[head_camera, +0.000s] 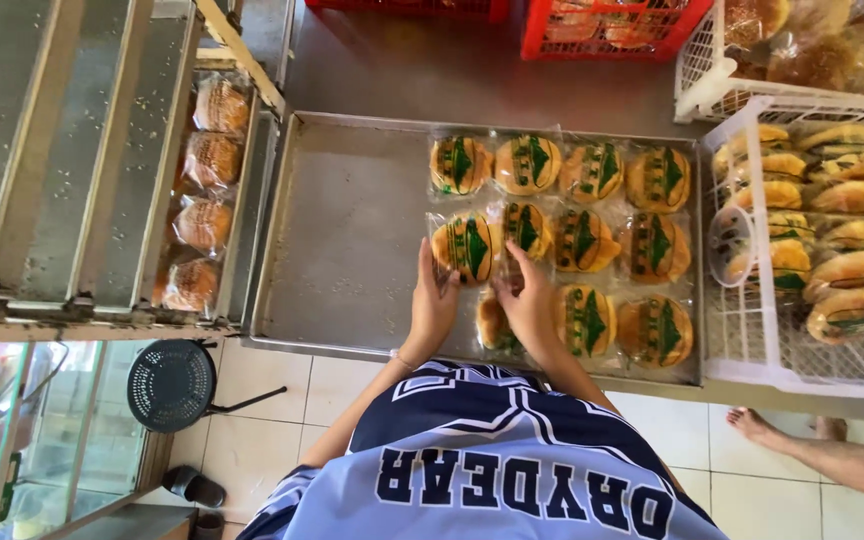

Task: Transferring and organizing packaged sandwiches from a plastic crate onto a metal tray.

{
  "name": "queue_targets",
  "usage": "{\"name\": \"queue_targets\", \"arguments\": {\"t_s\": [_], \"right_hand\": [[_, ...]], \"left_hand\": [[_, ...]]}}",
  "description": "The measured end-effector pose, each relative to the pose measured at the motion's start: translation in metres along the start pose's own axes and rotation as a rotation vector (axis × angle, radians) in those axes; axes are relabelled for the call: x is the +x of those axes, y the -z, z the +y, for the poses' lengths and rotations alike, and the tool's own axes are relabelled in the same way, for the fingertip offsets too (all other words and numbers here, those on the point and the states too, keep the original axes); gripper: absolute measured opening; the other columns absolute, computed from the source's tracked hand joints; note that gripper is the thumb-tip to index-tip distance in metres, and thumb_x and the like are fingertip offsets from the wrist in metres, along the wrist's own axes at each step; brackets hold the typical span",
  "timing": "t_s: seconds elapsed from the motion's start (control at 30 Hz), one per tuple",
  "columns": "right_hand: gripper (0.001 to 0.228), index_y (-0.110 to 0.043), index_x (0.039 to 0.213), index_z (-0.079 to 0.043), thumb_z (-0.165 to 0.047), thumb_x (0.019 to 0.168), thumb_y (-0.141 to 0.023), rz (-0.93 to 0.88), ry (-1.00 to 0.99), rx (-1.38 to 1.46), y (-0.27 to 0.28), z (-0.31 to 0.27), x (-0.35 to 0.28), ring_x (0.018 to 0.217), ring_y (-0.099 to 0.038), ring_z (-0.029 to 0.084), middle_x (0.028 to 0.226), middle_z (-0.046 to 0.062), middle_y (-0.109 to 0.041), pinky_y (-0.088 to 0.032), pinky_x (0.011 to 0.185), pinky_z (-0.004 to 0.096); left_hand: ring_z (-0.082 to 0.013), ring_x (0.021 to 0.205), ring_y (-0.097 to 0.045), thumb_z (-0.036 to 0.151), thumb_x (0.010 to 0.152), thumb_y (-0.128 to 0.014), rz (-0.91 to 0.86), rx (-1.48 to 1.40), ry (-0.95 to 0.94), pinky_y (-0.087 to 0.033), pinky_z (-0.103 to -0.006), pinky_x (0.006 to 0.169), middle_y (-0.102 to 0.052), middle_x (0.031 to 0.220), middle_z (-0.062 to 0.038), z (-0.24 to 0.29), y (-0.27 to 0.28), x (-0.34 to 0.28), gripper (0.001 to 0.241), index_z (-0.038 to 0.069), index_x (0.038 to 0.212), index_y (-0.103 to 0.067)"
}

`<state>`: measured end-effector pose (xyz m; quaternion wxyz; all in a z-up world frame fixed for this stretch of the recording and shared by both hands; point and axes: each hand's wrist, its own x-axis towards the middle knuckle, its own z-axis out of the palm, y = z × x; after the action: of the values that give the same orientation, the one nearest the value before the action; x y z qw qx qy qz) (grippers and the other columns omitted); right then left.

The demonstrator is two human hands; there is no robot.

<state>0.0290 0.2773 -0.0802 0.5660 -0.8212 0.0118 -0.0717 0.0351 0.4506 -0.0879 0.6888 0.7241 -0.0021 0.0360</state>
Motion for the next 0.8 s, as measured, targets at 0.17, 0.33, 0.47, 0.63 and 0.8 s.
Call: {"name": "queue_targets", "arguments": {"t_s": [0.17,0.33,0.47,0.63,0.8], "right_hand": [[0.063,-0.053,0.145,-0.004,0.003,0.086,-0.074,-0.007,0.059,-0.145,-0.027,-0.017,0.014,0.104,-0.069,0.024,0.131,0.018,-0.061,-0.060,0.085,0.033],[0.063,-0.053,0.140,-0.001,-0.003,0.081,-0.076,0.046,0.123,-0.326,-0.051,-0.025,0.001,0.118,-0.060,0.038,0.142,0.028,-0.048,-0.054,0.095,0.042],[0.060,-0.055,0.139,-0.001,-0.006,0.082,-0.075,0.061,0.196,-0.504,-0.060,-0.021,-0.007,0.128,-0.052,0.045,0.143,0.028,-0.050,-0.047,0.105,0.048],[0.058,-0.058,0.139,-0.006,-0.005,0.082,-0.074,0.026,0.115,-0.582,-0.056,-0.039,-0.001,0.125,-0.053,0.043,0.140,0.022,-0.054,-0.046,0.104,0.047],[0.057,-0.060,0.136,-0.006,-0.005,0.080,-0.074,-0.013,0.189,-0.564,-0.050,-0.030,-0.002,0.121,-0.054,0.041,0.135,0.017,-0.059,-0.046,0.104,0.048]], "left_hand": [[-0.0479,0.150,-0.033,0.012,0.100,-0.063,-0.063,0.418,-0.224,-0.039,-0.0470,0.116,-0.025,0.164,-0.032,-0.016,0.017,0.028,0.075,0.005,0.162,-0.021],[-0.0530,0.145,-0.034,0.019,0.098,-0.062,-0.251,0.627,-0.155,-0.036,-0.0517,0.116,-0.020,0.166,-0.031,-0.025,0.031,0.032,0.073,0.010,0.161,-0.027],[-0.0576,0.141,-0.035,0.017,0.096,-0.064,-0.268,0.713,-0.214,-0.036,-0.0543,0.116,-0.023,0.165,-0.030,-0.027,0.036,0.028,0.073,0.014,0.161,-0.031],[-0.0567,0.143,-0.033,0.016,0.095,-0.063,-0.272,0.753,-0.280,-0.034,-0.0543,0.117,-0.022,0.164,-0.032,-0.036,0.037,0.032,0.073,0.013,0.161,-0.033],[-0.0453,0.146,-0.033,0.021,0.087,-0.068,-0.230,1.100,-0.321,-0.025,-0.0617,0.118,-0.028,0.163,-0.028,-0.029,0.034,0.035,0.079,0.012,0.159,-0.036]]}}
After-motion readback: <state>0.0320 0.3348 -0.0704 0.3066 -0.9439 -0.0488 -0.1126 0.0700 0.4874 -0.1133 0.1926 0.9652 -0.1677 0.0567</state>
